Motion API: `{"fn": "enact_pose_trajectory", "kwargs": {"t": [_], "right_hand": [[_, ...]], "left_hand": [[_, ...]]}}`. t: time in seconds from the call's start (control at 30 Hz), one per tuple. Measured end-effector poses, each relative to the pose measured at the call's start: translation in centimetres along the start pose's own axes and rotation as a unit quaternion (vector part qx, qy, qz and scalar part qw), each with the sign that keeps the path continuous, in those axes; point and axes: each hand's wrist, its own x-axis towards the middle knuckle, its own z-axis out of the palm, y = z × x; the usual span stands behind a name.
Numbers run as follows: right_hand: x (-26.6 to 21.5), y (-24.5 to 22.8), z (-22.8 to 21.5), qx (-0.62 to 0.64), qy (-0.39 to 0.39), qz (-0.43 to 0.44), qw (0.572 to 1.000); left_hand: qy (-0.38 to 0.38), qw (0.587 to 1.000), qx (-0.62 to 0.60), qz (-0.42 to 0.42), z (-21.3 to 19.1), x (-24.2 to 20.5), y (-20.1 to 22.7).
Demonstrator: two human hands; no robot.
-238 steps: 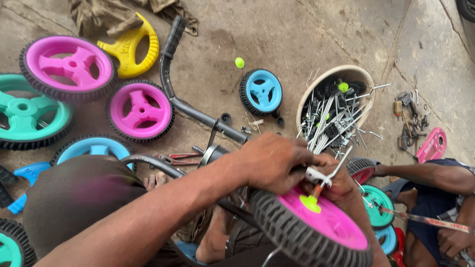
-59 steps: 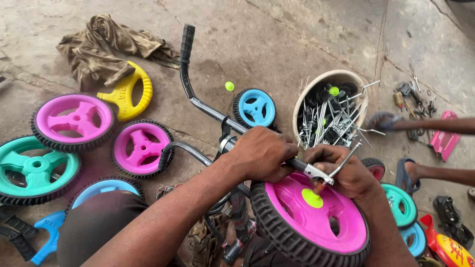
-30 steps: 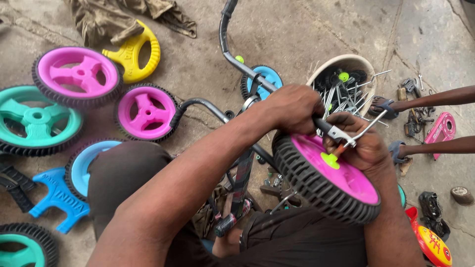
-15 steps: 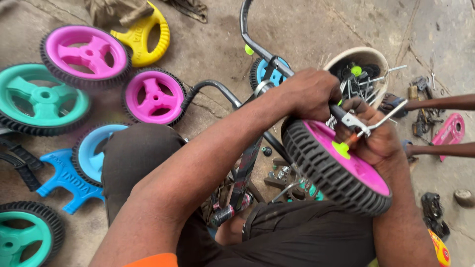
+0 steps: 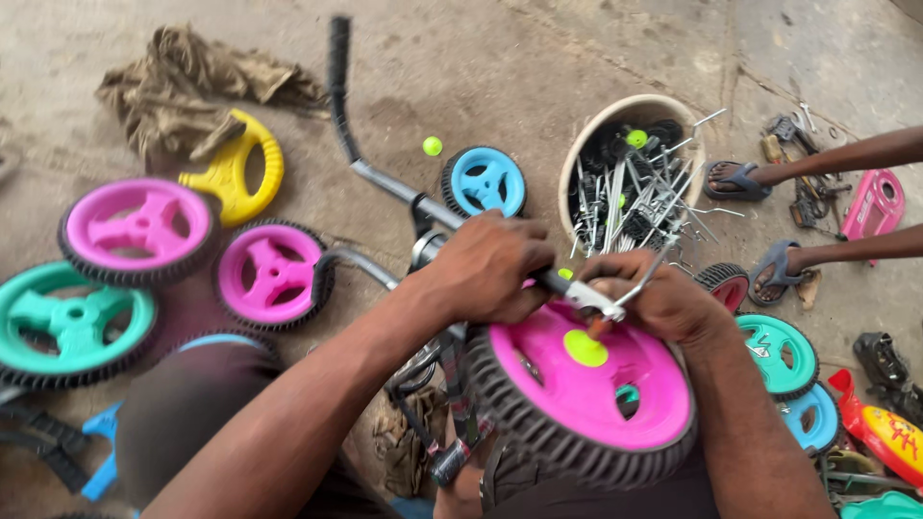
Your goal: The person assembles a child's tricycle by attaching a pink wheel to the front fork. They use a wrench to tighten the axle nut and secure the wheel in place. The person rotates the wheel to check its alignment and tightness.
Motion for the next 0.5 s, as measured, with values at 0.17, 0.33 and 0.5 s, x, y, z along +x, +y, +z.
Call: {"fn": "enact_pose_trajectory", "kwargs": {"t": [0.17,0.33,0.5], "right_hand": [[0.7,-0.4,0.6,-0.144,-0.040,-0.129,0.980],[1.0,-1.1,0.8,-0.202,-0.054,-0.216,0.954],[-1.0,-2.4,1.5,-0.222,0.084,-0.159,0.958]], "left_hand": [[-0.047,0.997,-0.007,-0.055,-1.1,-0.3,1.0],[-0.033,0.999,-0.002,-0.041,-1.0,-0.1,0.9],[-0.039,0.998,-0.015,-0.036,-0.9,0.1,0.5]]}}
